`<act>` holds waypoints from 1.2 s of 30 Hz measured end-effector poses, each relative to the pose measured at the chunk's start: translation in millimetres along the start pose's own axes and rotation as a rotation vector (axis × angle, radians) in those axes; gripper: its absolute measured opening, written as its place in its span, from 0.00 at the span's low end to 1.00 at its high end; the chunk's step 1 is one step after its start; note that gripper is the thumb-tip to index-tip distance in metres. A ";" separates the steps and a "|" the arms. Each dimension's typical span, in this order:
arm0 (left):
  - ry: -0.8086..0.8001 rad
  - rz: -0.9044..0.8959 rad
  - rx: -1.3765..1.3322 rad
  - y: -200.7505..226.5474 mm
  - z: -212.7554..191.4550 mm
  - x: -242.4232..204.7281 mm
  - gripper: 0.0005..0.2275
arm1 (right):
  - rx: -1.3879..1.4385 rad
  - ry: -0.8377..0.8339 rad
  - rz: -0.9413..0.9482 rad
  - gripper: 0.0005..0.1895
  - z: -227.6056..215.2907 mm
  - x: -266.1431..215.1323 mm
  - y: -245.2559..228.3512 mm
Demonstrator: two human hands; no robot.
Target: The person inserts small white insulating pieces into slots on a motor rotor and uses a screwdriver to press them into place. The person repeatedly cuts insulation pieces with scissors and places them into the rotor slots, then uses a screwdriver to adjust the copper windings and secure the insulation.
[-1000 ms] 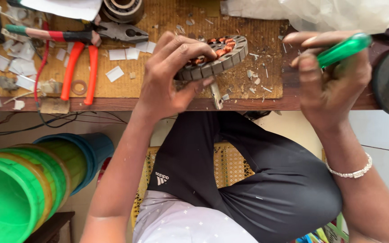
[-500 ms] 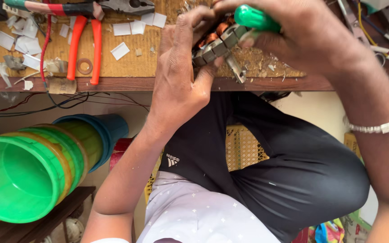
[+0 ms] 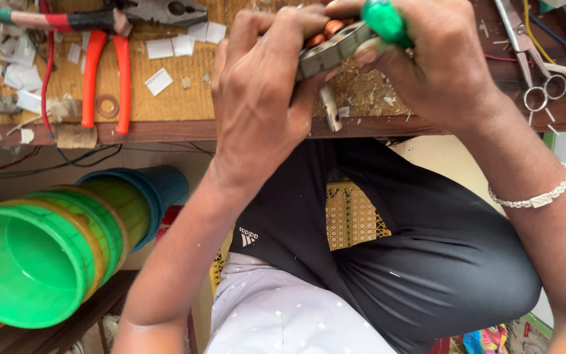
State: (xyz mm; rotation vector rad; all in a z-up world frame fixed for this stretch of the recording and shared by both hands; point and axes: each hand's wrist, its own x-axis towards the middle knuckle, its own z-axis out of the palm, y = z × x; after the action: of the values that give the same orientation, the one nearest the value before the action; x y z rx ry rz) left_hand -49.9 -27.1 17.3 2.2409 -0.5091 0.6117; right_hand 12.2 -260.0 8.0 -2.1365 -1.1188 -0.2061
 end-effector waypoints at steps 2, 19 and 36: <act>-0.019 0.054 0.058 -4.8 0.8 2.0 0.18 | -0.040 0.004 0.040 0.09 -0.7 -10.6 7.5; 0.021 0.085 0.276 -10.4 27.9 1.7 0.19 | -0.248 0.120 0.244 0.11 -75.2 -56.3 -41.2; 0.022 0.092 0.210 -11.1 24.6 4.2 0.23 | 0.038 0.196 0.114 0.17 -47.0 -30.6 -55.7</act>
State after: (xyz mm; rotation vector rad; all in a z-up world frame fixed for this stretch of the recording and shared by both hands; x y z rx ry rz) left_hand -34.0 -39.0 -1.5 2.4151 -0.5610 0.7676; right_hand -41.3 -289.9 57.9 -2.0889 -0.8800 -0.3310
